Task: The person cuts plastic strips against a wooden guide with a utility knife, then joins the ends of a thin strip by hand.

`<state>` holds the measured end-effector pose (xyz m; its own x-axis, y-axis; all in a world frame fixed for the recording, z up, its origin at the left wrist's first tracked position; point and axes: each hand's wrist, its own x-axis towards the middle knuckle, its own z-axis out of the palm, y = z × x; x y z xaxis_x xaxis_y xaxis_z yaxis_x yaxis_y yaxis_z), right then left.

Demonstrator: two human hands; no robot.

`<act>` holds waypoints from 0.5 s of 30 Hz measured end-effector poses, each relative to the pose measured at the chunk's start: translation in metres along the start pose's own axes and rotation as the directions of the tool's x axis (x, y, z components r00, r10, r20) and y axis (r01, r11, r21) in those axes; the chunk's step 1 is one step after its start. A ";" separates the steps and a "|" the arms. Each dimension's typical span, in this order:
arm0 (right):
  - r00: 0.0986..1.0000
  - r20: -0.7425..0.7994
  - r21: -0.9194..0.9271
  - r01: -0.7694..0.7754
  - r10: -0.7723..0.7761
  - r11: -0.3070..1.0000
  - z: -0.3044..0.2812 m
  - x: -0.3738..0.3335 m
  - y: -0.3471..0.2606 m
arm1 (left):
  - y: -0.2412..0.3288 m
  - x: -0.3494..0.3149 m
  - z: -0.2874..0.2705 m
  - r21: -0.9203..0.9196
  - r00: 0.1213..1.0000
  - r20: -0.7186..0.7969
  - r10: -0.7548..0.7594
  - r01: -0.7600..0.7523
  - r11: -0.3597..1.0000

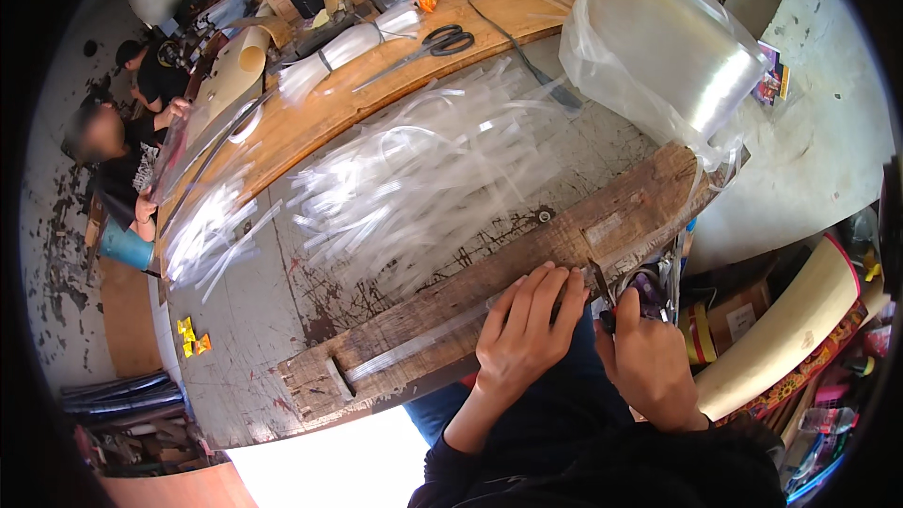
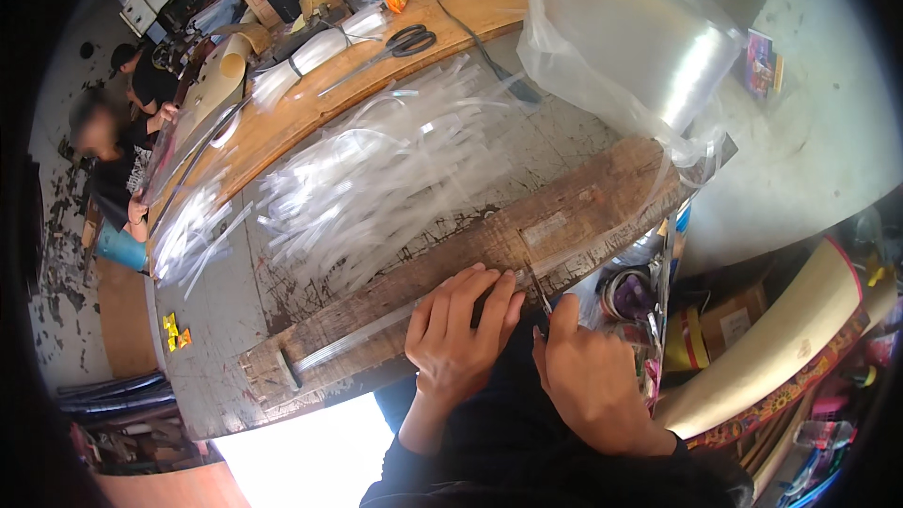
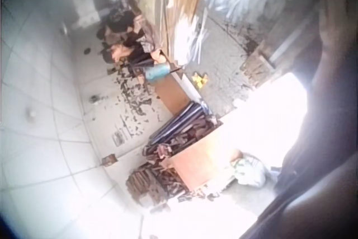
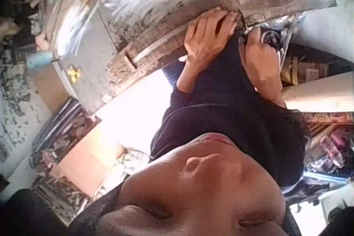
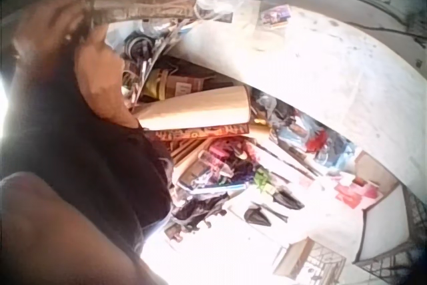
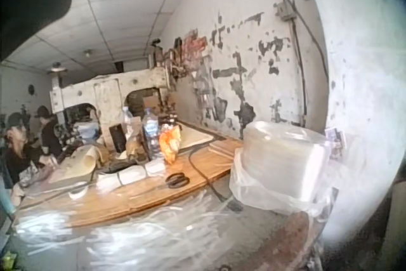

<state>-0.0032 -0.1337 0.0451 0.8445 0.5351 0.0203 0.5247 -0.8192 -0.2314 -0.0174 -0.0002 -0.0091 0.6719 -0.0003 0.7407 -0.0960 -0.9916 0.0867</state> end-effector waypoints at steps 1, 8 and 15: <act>1.000 0.002 0.000 -0.003 0.003 1.000 -0.001 0.001 0.000 | 0.000 0.000 0.000 0.010 1.000 -0.009 -0.003 0.003 1.000; 0.989 0.138 -0.033 -0.045 0.049 0.998 -0.003 0.003 0.000 | -0.002 -0.002 -0.002 0.072 1.000 0.010 0.004 -0.005 0.997; 0.981 0.176 0.008 -0.083 0.080 0.997 -0.012 0.010 -0.001 | -0.001 0.000 0.000 0.085 0.999 -0.028 0.026 -0.023 0.996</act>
<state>0.0062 -0.1301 0.0574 0.8516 0.4959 -0.1696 0.4523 -0.8589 -0.2405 -0.0179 0.0008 -0.0092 0.6483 -0.0223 0.7611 -0.0488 -0.9987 0.0123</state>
